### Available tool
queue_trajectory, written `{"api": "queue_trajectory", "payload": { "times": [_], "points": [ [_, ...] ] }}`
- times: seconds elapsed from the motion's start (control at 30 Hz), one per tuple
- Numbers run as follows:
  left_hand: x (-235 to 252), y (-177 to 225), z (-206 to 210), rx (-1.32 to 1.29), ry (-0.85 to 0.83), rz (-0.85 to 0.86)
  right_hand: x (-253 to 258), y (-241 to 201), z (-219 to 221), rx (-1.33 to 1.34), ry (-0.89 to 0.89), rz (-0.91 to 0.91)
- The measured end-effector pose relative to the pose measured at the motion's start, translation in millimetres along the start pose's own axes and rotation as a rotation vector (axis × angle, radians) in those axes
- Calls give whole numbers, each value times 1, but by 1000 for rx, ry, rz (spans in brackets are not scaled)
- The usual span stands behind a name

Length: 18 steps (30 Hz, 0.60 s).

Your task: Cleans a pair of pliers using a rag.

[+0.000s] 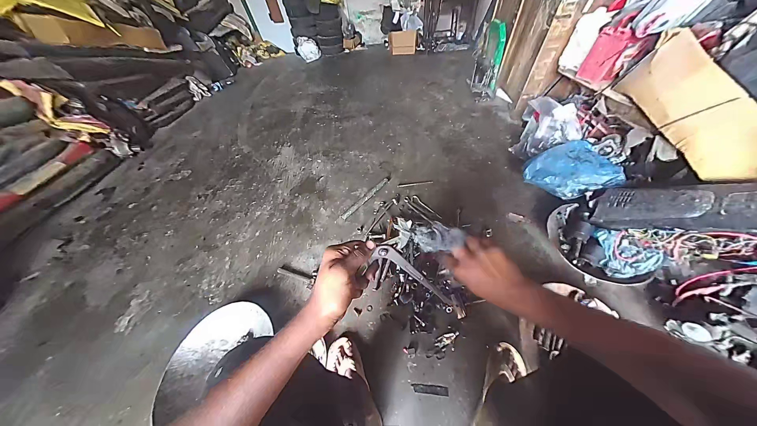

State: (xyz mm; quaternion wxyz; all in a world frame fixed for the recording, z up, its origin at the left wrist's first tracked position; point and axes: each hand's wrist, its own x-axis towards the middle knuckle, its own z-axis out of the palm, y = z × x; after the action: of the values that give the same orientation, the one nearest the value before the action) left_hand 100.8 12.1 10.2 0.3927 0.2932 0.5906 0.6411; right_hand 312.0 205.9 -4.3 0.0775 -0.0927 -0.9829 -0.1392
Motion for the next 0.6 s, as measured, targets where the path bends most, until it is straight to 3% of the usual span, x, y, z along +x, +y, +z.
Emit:
{"api": "queue_trajectory", "payload": {
  "times": [0.1, 0.23, 0.33, 0.47, 0.53, 0.6],
  "points": [
    [-5, 0, 3, 82, -97, 65, 7, 28, -21, 1, 147, 232],
    [-5, -3, 16, 103, -265, 107, 11, 37, -42, 176, 533, 275],
    [0, -10, 25, 141, -345, 185, 18, 20, -37, 859, 606, 303],
    [3, -17, 29, 409, -461, 289, 34, 13, -48, 1943, 501, 606],
    [1, -26, 31, 502, -448, 336, 32, 26, -50, 2094, 493, 618],
    [-2, -31, 30, 574, -387, 385, 27, 35, -46, 2009, 463, 599]
  ]
}}
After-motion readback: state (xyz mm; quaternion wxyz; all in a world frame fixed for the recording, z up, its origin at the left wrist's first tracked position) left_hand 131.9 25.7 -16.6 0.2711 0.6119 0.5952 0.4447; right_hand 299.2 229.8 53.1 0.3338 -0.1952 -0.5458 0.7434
